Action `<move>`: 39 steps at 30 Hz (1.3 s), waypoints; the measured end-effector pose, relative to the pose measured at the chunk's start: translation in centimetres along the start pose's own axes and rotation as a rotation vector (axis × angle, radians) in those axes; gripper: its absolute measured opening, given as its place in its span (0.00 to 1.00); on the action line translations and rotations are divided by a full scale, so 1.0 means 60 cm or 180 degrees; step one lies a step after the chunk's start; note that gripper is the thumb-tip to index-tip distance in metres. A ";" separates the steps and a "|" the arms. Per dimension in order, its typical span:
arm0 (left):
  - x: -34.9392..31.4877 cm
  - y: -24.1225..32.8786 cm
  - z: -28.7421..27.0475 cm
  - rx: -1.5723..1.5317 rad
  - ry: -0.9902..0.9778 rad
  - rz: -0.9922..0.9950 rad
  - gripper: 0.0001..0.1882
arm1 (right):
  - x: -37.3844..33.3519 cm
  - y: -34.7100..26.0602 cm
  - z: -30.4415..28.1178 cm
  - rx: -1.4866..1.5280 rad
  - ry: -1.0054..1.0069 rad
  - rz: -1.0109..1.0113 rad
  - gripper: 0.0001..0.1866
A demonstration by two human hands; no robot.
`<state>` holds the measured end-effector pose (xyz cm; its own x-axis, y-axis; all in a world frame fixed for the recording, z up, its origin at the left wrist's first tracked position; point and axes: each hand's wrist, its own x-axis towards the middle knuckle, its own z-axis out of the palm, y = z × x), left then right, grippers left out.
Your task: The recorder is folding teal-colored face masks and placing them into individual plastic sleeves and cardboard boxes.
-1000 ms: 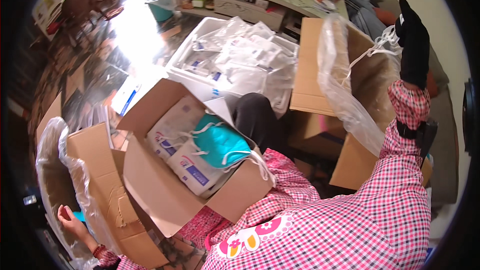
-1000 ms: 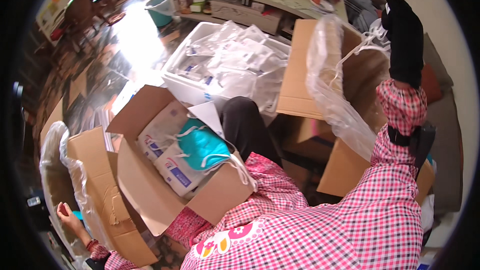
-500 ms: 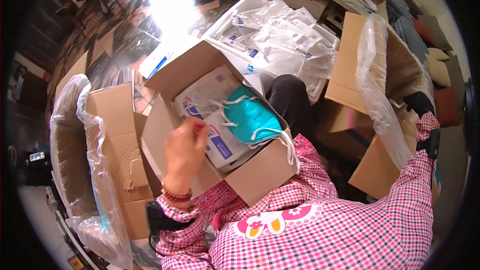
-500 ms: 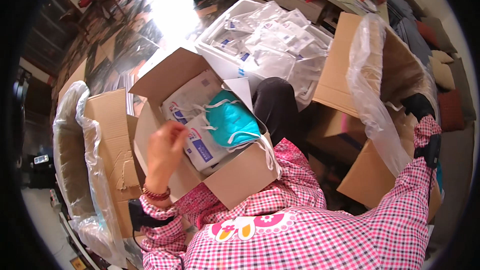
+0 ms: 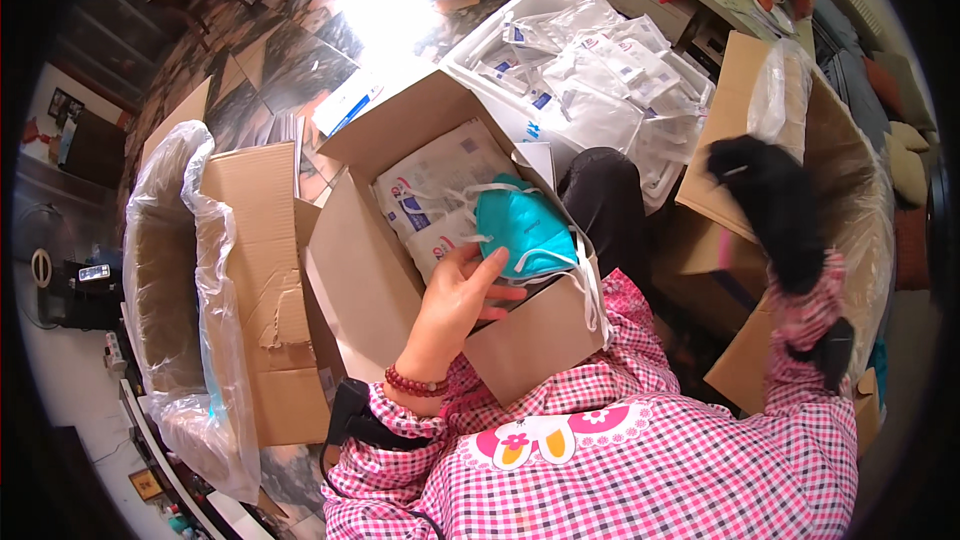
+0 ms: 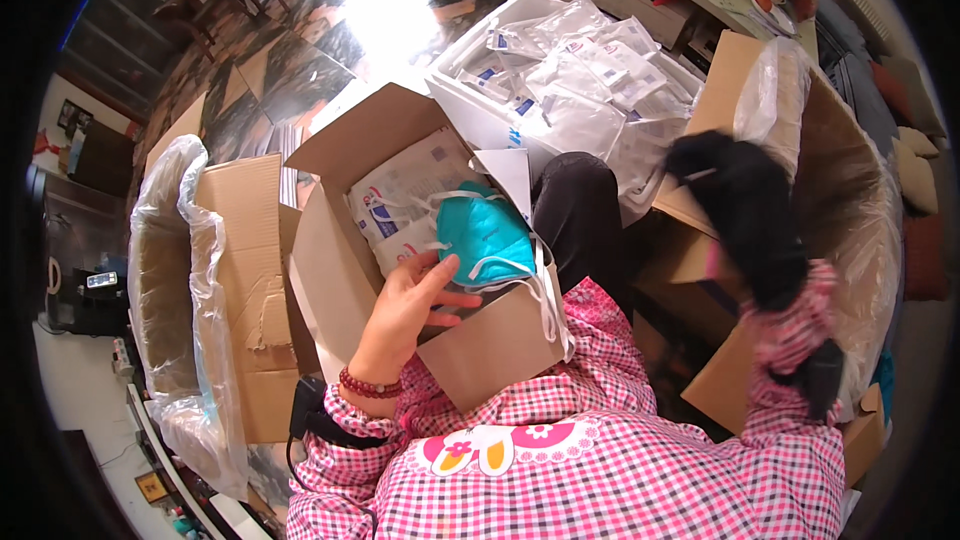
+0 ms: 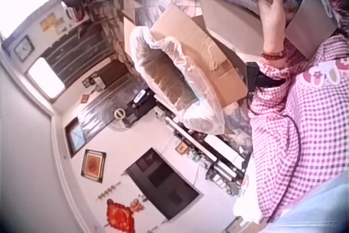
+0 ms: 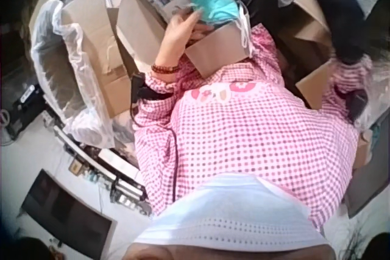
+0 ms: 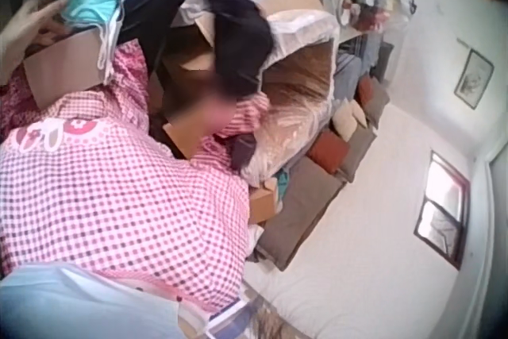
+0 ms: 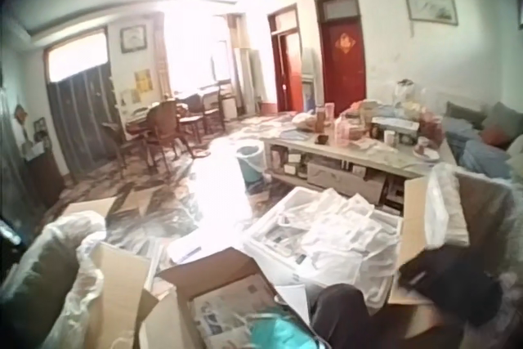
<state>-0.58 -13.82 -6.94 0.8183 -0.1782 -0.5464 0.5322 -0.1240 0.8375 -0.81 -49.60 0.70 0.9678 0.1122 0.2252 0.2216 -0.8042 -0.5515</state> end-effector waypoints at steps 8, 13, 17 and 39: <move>0.053 -0.043 -0.001 -0.0468 0.0118 -0.0127 0.17 | 0.036 -0.174 0.218 -0.0933 -0.0885 -0.0709 0.24; 0.019 0.001 0.006 -0.0542 0.0127 0.0386 0.14 | 0.027 -0.145 0.249 -0.0218 -0.0244 -0.0955 0.19; 0.011 -0.002 -0.015 -0.0641 0.0396 0.1222 0.19 | 0.040 -0.140 0.235 0.1709 -0.0422 0.0112 0.14; 0.014 0.004 -0.061 0.0954 0.0687 0.2406 0.21 | 0.068 -0.167 0.256 0.2457 -0.1284 0.0313 0.14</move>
<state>1.02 -10.43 -7.15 0.9711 -0.1307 0.1996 -0.2310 -0.3058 0.9237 2.76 -32.11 -5.20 0.9228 0.3784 -0.0727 0.0124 -0.2177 -0.9759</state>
